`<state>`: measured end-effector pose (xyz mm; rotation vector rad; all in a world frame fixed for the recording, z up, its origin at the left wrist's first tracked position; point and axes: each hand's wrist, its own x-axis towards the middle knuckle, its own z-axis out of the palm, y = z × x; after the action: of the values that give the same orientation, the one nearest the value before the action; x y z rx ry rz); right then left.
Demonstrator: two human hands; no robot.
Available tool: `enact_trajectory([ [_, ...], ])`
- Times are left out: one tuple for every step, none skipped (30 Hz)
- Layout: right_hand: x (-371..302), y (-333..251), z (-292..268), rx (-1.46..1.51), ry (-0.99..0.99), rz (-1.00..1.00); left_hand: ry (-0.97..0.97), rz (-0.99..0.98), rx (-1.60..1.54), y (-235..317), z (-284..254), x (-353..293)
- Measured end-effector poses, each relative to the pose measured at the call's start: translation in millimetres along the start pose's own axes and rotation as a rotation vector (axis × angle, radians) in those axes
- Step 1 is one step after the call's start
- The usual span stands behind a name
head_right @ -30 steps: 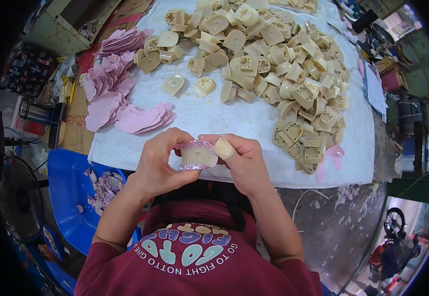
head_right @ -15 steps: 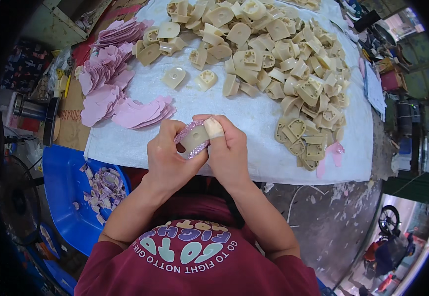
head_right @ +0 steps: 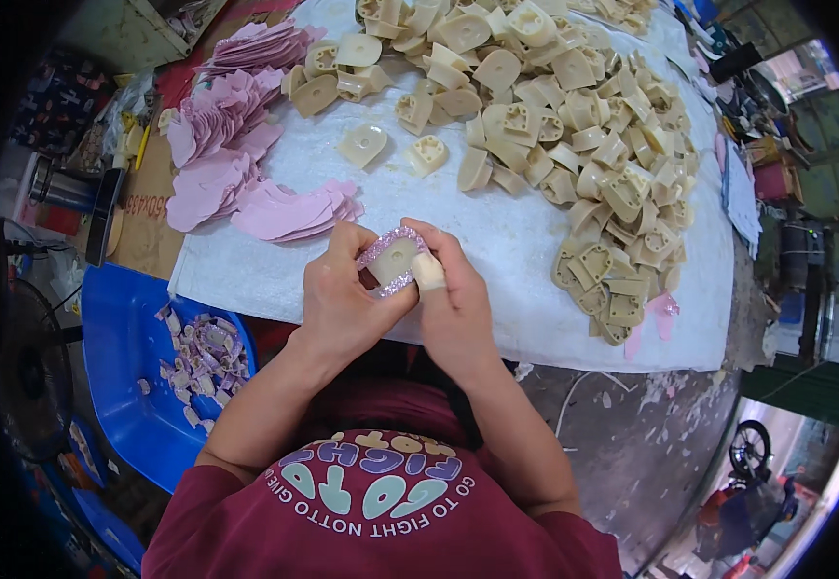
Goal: The person repeatedly picks up a pink heart-shaped foam piece and a beige plastic mold component from a table. They press the foam into the plastic mold to shape it, then remove the shaped piece and place it into a blue bin. This process is repeated continuously throughout the video.
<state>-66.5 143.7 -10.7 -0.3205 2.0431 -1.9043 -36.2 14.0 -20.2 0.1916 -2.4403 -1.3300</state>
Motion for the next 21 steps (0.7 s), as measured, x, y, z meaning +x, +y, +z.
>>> enact_trajectory([
  [-1, -1, 3, -0.169, 0.028, -0.052, 0.002, 0.019, 0.02, -1, 1, -1],
  [-2, -2, 5, -0.206, 0.014, -0.055, 0.001, 0.005, 0.024, -1, 0, -2],
  [-2, -3, 9, -0.242, -0.001, -0.065, 0.004, -0.004, 0.031, -2, -3, -2],
  [-1, -5, 11, -0.278, -0.017, -0.075, 0.008, -0.014, 0.038, -2, -5, -2],
  [-1, -6, 12, -0.27, -0.031, -0.072, 0.009, 0.004, 0.06, -4, -6, -2],
  [-3, -8, 12, -0.262, -0.047, -0.066, 0.009, 0.019, 0.082, -6, -6, -3],
  [-4, -9, 13, -0.254, -0.062, -0.06, 0.009, 0.034, 0.103, -7, -6, -4],
  [-2, -8, 13, -0.258, -0.066, -0.041, -0.005, 0.043, 0.108, -7, -8, -5],
  [0, -6, 12, -0.262, -0.067, -0.021, -0.023, 0.053, 0.111, -8, -9, -5],
  [2, -5, 11, -0.266, -0.066, 0.0, -0.042, 0.064, 0.113, -8, -11, -5],
  [4, -7, 9, -0.233, -0.094, 0.031, -0.002, 0.149, 0.117, -8, -12, -4],
  [6, -11, 7, -0.2, -0.122, 0.057, 0.042, 0.238, 0.121, -7, -14, -2],
  [7, -14, 5, -0.168, -0.15, 0.083, 0.086, 0.326, 0.126, -7, -16, 0],
  [7, -15, 0, -0.219, -0.159, -0.032, 0.039, 0.255, -0.012, -8, -17, -2],
  [6, -16, -6, -0.264, -0.169, -0.151, -0.009, 0.185, -0.142, -9, -19, -6],
  [6, -17, -9, -0.309, -0.177, -0.269, -0.058, 0.115, -0.272, -9, -21, -10],
  [6, -15, -9, -0.283, -0.166, -0.319, -0.248, -0.287, -0.747, -7, -23, -14],
  [7, -9, -7, -0.259, -0.153, -0.367, -0.286, -0.35, -0.921, -5, -24, -17],
  [7, -6, -6, -0.235, -0.14, -0.415, -0.324, -0.413, -1.095, -2, -24, -19],
  [7, -6, -4, -0.266, -0.123, -0.448, -0.362, -0.477, -1.268, 1, -25, -20],
  [6, -6, -1, -0.295, -0.108, -0.478, -0.251, -0.532, -1.225, 8, -20, -20],
])
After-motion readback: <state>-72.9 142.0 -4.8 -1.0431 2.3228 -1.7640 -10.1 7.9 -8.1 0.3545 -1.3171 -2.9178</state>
